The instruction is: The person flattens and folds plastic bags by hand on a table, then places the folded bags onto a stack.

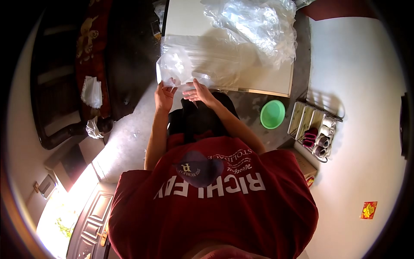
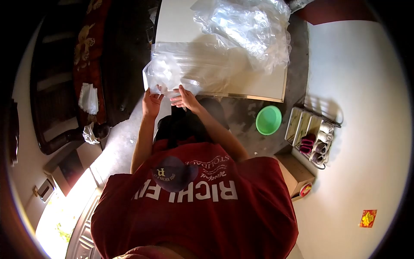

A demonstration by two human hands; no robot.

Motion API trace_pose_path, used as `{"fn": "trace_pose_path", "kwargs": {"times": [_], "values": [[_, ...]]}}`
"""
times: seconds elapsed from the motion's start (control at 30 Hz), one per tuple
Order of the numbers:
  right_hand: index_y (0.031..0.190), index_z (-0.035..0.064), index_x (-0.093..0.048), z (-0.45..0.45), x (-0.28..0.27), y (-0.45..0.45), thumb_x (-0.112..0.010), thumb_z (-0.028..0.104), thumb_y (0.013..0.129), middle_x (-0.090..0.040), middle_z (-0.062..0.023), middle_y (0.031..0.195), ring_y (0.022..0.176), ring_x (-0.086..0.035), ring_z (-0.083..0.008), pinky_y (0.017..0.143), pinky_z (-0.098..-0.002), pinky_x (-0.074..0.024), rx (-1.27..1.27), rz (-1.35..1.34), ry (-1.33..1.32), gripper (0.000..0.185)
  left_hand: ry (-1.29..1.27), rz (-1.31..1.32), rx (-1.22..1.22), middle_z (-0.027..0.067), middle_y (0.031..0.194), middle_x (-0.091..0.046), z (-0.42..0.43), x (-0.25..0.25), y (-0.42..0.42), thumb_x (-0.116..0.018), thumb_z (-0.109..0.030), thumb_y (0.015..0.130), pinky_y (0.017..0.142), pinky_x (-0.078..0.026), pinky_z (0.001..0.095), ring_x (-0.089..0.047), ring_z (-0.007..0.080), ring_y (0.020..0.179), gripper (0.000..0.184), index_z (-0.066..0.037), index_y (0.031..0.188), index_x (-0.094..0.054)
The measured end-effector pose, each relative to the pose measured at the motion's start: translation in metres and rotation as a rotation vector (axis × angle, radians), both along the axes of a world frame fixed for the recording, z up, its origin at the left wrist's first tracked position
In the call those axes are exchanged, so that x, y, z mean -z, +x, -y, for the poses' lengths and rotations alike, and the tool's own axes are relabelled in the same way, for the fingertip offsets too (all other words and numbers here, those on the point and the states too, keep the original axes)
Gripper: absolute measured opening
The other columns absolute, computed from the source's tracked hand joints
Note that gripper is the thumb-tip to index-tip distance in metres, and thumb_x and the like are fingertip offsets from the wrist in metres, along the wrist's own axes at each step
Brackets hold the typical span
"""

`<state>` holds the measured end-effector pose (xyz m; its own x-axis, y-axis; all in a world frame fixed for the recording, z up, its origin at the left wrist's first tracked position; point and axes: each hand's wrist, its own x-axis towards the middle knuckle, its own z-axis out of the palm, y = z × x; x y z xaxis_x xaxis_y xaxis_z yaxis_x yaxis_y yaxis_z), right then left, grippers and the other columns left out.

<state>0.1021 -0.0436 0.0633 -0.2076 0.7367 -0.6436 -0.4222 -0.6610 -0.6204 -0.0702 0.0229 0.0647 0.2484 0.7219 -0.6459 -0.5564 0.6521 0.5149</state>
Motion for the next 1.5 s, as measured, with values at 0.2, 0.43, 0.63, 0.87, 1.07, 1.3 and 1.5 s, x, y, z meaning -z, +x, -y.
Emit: {"fn": "trace_pose_path", "kwargs": {"times": [0.2, 0.43, 0.63, 0.87, 1.07, 1.3, 1.5], "values": [[0.126, 0.0043, -0.043, -0.003, 0.011, 0.0, -0.027, 0.055, 0.091, -0.055, -0.0175, 0.118, 0.1, -0.059, -0.0293, 0.08, -0.0361, -0.0493, 0.118, 0.071, -0.023, 0.063, 0.05, 0.17, -0.146, 0.0044, 0.092, -0.062, -0.003, -0.021, -0.002, -0.037, -0.024, 0.092, 0.099, -0.037, 0.0435, -0.057, 0.02, 0.094, 0.028, -0.004, 0.101, -0.054], [0.12, -0.0022, -0.046, -0.005, -0.053, 0.019, -0.047, 0.009, 0.088, -0.056, -0.0176, 0.11, 0.083, -0.059, -0.0314, 0.076, -0.0363, -0.0459, -0.035, 1.334, 0.847, 0.034, 0.067, 0.124, -0.225, 0.0037, 0.084, -0.06, -0.002, 0.041, -0.034, -0.048, -0.02, 0.088, 0.097, -0.041, 0.0406, -0.058, 0.0193, 0.088, 0.016, -0.005, 0.089, -0.054], [0.122, 0.0019, -0.047, 0.025, -0.06, 0.041, -0.049, 0.014, 0.088, -0.052, -0.0152, 0.121, 0.099, -0.055, -0.0307, 0.087, -0.0366, -0.0404, -0.054, 1.223, 0.759, 0.036, -0.113, -0.03, -0.101, 0.0093, 0.089, -0.06, 0.005, 0.05, -0.01, -0.052, -0.017, 0.085, 0.091, -0.045, 0.0419, -0.058, 0.026, 0.091, 0.015, -0.002, 0.09, -0.054], [0.118, 0.0029, -0.051, 0.063, -0.018, 0.044, -0.054, 0.02, 0.085, -0.054, -0.0153, 0.119, 0.098, -0.055, -0.0322, 0.087, -0.0394, -0.0417, -0.068, 1.245, 0.56, 0.037, -0.239, -0.227, 0.073, 0.0161, 0.092, -0.057, -0.005, 0.057, 0.015, -0.052, -0.014, 0.084, 0.076, -0.053, 0.0423, -0.06, 0.0312, 0.084, 0.023, 0.001, 0.101, -0.049], [0.114, 0.0041, -0.054, 0.074, 0.028, 0.044, -0.055, 0.019, 0.085, -0.056, -0.0161, 0.114, 0.097, -0.056, -0.0327, 0.082, -0.038, -0.0449, 0.202, 1.133, 0.431, 0.033, -0.137, -0.425, 0.322, 0.0169, 0.093, -0.059, -0.025, 0.069, 0.023, -0.052, -0.02, 0.085, 0.075, -0.054, 0.0393, -0.06, 0.0286, 0.083, 0.029, 0.001, 0.106, -0.048], [0.111, 0.0006, -0.055, 0.071, 0.085, 0.05, -0.055, 0.013, 0.087, -0.061, -0.0149, 0.103, 0.091, -0.061, -0.0201, 0.072, -0.0281, -0.0472, 0.381, 1.05, 0.239, 0.028, -0.027, -0.467, 0.255, 0.0167, 0.093, -0.062, -0.038, 0.064, 0.005, -0.053, -0.018, 0.084, 0.075, -0.053, 0.0342, -0.063, 0.0265, 0.081, 0.023, 0.001, 0.098, -0.052], [0.111, -0.0042, -0.055, 0.05, 0.089, 0.044, -0.057, 0.015, 0.087, -0.064, -0.0123, 0.097, 0.087, -0.061, -0.0175, 0.071, -0.0276, -0.0482, 0.51, 0.79, 0.266, 0.031, -0.184, -0.395, 0.005, 0.0152, 0.112, -0.057, -0.011, 0.083, -0.036, -0.049, -0.02, 0.087, 0.086, -0.049, 0.0378, -0.055, 0.0271, 0.097, 0.032, 0.0, 0.112, -0.045]]}}
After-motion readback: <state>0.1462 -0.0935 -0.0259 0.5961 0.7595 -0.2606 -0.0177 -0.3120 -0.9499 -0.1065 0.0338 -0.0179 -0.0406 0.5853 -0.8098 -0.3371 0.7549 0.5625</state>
